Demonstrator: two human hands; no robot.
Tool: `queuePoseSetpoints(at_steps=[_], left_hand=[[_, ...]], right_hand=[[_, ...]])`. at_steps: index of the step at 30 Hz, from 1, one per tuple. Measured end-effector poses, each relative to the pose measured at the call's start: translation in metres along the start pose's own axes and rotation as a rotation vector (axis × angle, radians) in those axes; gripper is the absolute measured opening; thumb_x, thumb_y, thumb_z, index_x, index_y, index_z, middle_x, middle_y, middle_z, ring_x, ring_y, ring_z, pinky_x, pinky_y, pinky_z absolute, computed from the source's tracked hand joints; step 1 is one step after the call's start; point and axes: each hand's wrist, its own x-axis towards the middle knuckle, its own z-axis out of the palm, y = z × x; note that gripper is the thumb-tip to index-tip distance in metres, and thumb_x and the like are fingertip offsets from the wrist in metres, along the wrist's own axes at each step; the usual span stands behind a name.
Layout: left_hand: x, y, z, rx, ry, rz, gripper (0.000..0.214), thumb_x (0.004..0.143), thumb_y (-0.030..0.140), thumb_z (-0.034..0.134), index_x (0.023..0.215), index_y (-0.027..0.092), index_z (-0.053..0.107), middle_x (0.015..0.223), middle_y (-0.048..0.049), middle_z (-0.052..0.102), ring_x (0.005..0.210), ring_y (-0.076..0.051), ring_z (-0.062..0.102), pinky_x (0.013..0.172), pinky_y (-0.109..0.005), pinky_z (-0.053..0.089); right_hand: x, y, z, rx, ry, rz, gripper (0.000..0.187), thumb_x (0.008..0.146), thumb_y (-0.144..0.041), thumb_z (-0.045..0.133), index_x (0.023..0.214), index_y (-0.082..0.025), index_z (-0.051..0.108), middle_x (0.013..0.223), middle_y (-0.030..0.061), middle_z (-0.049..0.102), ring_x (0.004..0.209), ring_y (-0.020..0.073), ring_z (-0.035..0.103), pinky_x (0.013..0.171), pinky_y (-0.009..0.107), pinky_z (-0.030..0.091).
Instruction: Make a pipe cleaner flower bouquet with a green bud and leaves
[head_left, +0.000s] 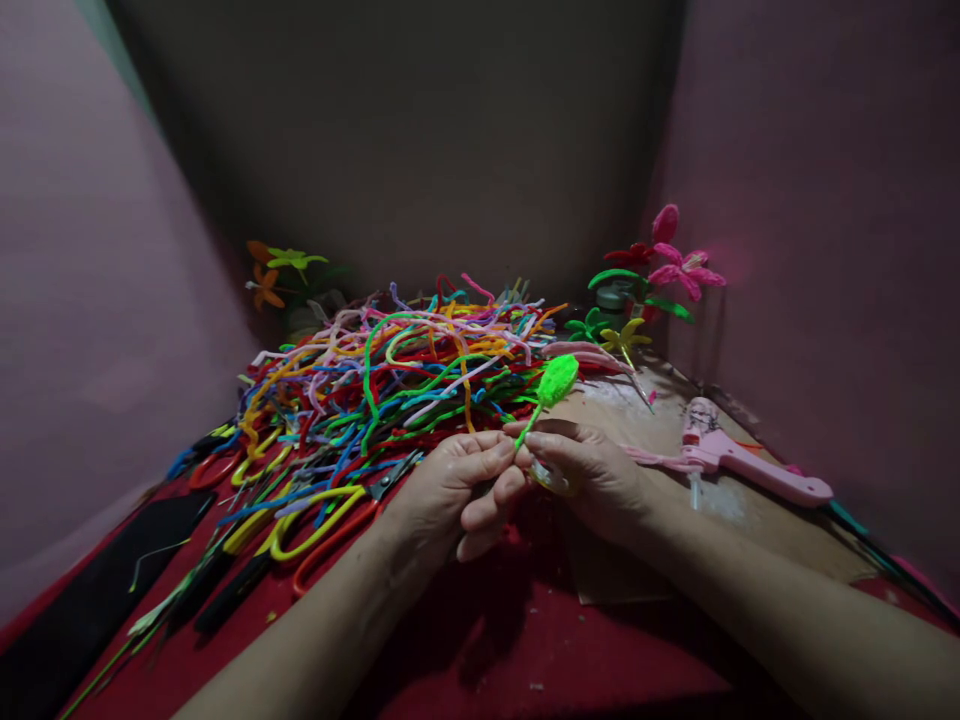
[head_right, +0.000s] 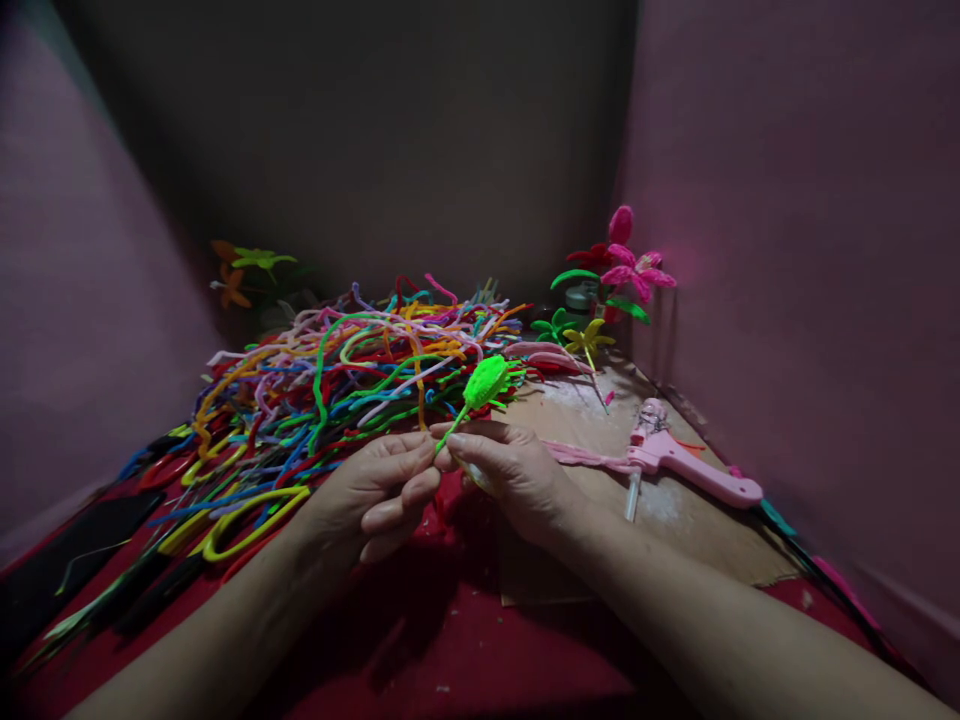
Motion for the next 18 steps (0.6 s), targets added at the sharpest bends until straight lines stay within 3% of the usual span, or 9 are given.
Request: queuePoseSetpoints(at_steps=[4, 8, 13, 18], left_hand=[[-0.001, 0.002, 0.004, 0.148, 0.054, 0.052, 0.022, 0.084, 0.034, 0.051, 0.079, 0.013, 0.057, 0.052, 0.0054, 0.050, 0.027, 0.000, 0.027, 0.028, -0.013, 0.026], [-0.004, 0.000, 0.009, 0.602, 0.238, 0.198, 0.026, 0.082, 0.039, 0.052, 0.078, 0.014, 0.057, 0.058, 0.0012, 0.057, 0.037, -0.006, 0.045, 0.038, -0.017, 0.036], [-0.003, -0.013, 0.002, 1.214, 0.470, 0.586, 0.019, 0.080, 0.031, 0.057, 0.095, 0.020, 0.060, 0.082, -0.0043, 0.067, 0.071, -0.016, 0.061, 0.065, -0.024, 0.044], [-0.001, -0.021, -0.007, 1.495, 0.443, 0.736, 0.021, 0.086, 0.025, 0.046, 0.098, 0.020, 0.063, 0.080, -0.0066, 0.067, 0.070, -0.016, 0.062, 0.064, -0.022, 0.042]], right_hand=[[0.001, -0.001, 0.000, -0.009, -0.004, -0.014, 0.009, 0.071, -0.024, 0.066, 0.068, -0.016, 0.068, 0.067, 0.0005, 0.064, 0.063, 0.0118, 0.056, 0.067, 0.027, 0.040], [0.001, -0.002, 0.000, -0.020, 0.055, -0.060, 0.007, 0.071, -0.023, 0.068, 0.075, -0.018, 0.070, 0.069, 0.0000, 0.065, 0.065, 0.0127, 0.056, 0.068, 0.028, 0.041], [0.001, 0.000, 0.000, -0.007, 0.114, -0.060, 0.011, 0.069, -0.024, 0.070, 0.078, -0.018, 0.071, 0.076, 0.0019, 0.068, 0.070, 0.0154, 0.057, 0.071, 0.031, 0.042], [0.000, 0.003, -0.001, -0.045, 0.116, -0.073, 0.007, 0.071, -0.025, 0.068, 0.074, -0.019, 0.071, 0.076, 0.0019, 0.068, 0.073, 0.0158, 0.058, 0.078, 0.033, 0.041]])
